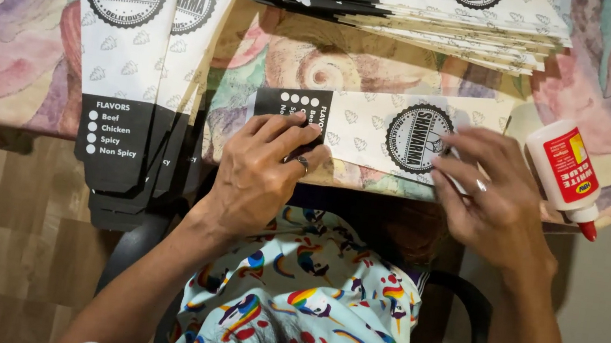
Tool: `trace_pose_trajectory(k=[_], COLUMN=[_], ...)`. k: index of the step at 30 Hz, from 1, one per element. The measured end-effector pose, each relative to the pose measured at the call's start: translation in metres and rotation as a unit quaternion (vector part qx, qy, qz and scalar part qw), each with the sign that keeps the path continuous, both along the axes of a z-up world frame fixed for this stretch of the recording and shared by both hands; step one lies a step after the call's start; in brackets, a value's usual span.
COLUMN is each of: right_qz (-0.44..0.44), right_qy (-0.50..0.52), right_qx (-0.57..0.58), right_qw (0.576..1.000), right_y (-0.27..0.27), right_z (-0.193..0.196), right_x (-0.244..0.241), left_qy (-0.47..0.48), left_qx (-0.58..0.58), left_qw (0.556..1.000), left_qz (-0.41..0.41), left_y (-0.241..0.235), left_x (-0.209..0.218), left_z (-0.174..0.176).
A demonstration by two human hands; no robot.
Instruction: The person applies glue from a bottle to the edges of paper shawarma wraps and folds them to seal the packaging.
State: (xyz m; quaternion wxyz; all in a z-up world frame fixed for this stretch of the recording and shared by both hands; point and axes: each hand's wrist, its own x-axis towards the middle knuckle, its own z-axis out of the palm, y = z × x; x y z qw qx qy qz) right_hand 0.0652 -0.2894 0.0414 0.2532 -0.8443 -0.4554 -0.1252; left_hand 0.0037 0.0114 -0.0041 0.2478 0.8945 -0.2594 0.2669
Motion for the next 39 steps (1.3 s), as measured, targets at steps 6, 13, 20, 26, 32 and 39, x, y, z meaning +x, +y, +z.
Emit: trace_pose_trajectory(k=[6,13,20,26,32,39], right_qz=[0.007,-0.01,0.028,-0.008,-0.038,-0.174], right_qy=[0.14,0.136,0.112,0.156,0.147,0.107], right_qx=[-0.066,-0.15,-0.121,-0.16,-0.182,-0.293], right_qw=[0.988,0.979,0.986,0.975,0.972,0.934], right_y=[0.005,0.005,0.003,0.008,-0.003,-0.003], right_z=[-0.019,-0.012,-0.019,-0.011,-0.019,-0.006], right_x=[0.025,0.025,0.029,0.025,0.025,0.011], left_qy=[0.0,0.043,0.06,0.138,0.142,0.203], left_qx=[-0.026,-0.038,0.02,0.024,0.101,0.229], left_qw=[1.0,0.998,0.989,0.974,0.95,0.922], left_qz=[-0.011,0.009,0.136,0.177,0.26,0.236], left_y=[-0.001,-0.013,-0.098,-0.061,0.002,0.017], left_x=[-0.001,-0.002,0.034,0.014,-0.007,-0.013], left_z=[-0.002,0.009,-0.004,-0.015,-0.016,-0.001])
